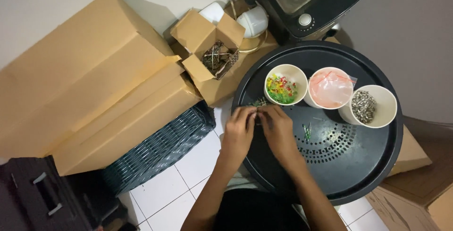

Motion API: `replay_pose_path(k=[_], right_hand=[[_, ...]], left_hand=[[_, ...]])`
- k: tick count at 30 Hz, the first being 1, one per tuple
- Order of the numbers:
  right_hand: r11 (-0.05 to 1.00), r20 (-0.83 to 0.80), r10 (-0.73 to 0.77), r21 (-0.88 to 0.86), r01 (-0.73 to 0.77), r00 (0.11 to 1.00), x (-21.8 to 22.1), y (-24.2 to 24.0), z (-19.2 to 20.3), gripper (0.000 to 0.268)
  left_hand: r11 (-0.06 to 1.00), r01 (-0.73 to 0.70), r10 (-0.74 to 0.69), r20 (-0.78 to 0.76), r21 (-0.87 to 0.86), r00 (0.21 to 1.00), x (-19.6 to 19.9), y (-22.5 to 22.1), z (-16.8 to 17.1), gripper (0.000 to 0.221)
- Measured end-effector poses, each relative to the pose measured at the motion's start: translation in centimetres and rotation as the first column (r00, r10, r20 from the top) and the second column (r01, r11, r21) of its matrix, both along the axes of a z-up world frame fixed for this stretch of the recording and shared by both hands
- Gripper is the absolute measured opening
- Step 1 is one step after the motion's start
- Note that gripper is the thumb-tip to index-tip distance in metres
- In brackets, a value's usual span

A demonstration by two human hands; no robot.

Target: The person is sorting and bagging small green electronic components from a tray into a small plastic bag.

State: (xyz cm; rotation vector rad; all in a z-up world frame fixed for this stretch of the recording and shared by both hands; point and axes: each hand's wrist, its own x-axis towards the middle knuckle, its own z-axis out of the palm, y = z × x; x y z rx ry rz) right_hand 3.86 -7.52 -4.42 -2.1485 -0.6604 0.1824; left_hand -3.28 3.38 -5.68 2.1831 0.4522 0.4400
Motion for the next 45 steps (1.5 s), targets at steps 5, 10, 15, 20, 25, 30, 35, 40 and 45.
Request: replay_pose_path(k=[5, 10, 15, 20, 25, 30, 35, 40, 45], right_hand=[[0.976, 0.157, 0.074, -0.216, -0.038, 0.985, -0.2, -0.7, -4.7, 0.015], [0.932, 0.294, 0.147, -0.361, -0.033, 0.945, -0.2, -0.7, -5.3, 0.014], [0.909, 0.324, 0.178, -0.415, -0.029, 0.929, -0.2, -0.8, -5.3, 0.011], [0.964, 0.228, 0.066, -0.266, -0.003, 0.971, 0.3, -1.4, -6.0, 0.012], [0.989, 0.022, -0.022, -0.144, 0.025, 1.000, -0.1, -2.0, -4.3, 0.010], [0.994, -0.058, -0.108, -0.021, 0.107, 0.992, -0.6, -2.5, -3.1, 0.005], [0.972, -0.340, -0.141, 0.131, 0.195, 0.930, -1.1, -2.2, -1.4, 0.011], [0.931, -0.552, -0.026, 0.290, 0.221, 0.833, -0.8, -2.0, -3.4, 0.018], [0.881, -0.585, -0.053, 0.354, 0.314, 0.809, -0.7, -2.6, -2.8, 0.019]], left_hand=[[0.986, 0.133, -0.113, -0.179, 0.102, 0.977, -0.3, -0.3, 0.8, 0.021], [0.954, 0.235, -0.183, -0.257, 0.189, 0.949, -0.2, -0.6, -1.4, 0.024], [0.945, 0.270, -0.208, -0.300, 0.183, 0.931, 0.3, -0.5, -0.9, 0.024], [0.948, 0.283, -0.222, -0.332, 0.148, 0.917, 0.3, -0.4, -1.5, 0.023], [0.952, 0.266, -0.194, -0.375, 0.150, 0.907, 0.3, -0.6, -1.5, 0.020], [0.977, 0.195, -0.158, -0.323, 0.087, 0.933, -0.3, -0.3, 0.1, 0.018], [0.993, 0.103, -0.085, -0.268, 0.052, 0.960, -0.6, 0.1, 0.3, 0.012], [0.987, 0.061, -0.083, -0.141, -0.150, 0.987, 0.1, -0.1, 1.2, 0.008], [0.951, 0.035, -0.069, -0.102, -0.306, 0.992, 0.2, -0.6, 2.9, 0.013]])
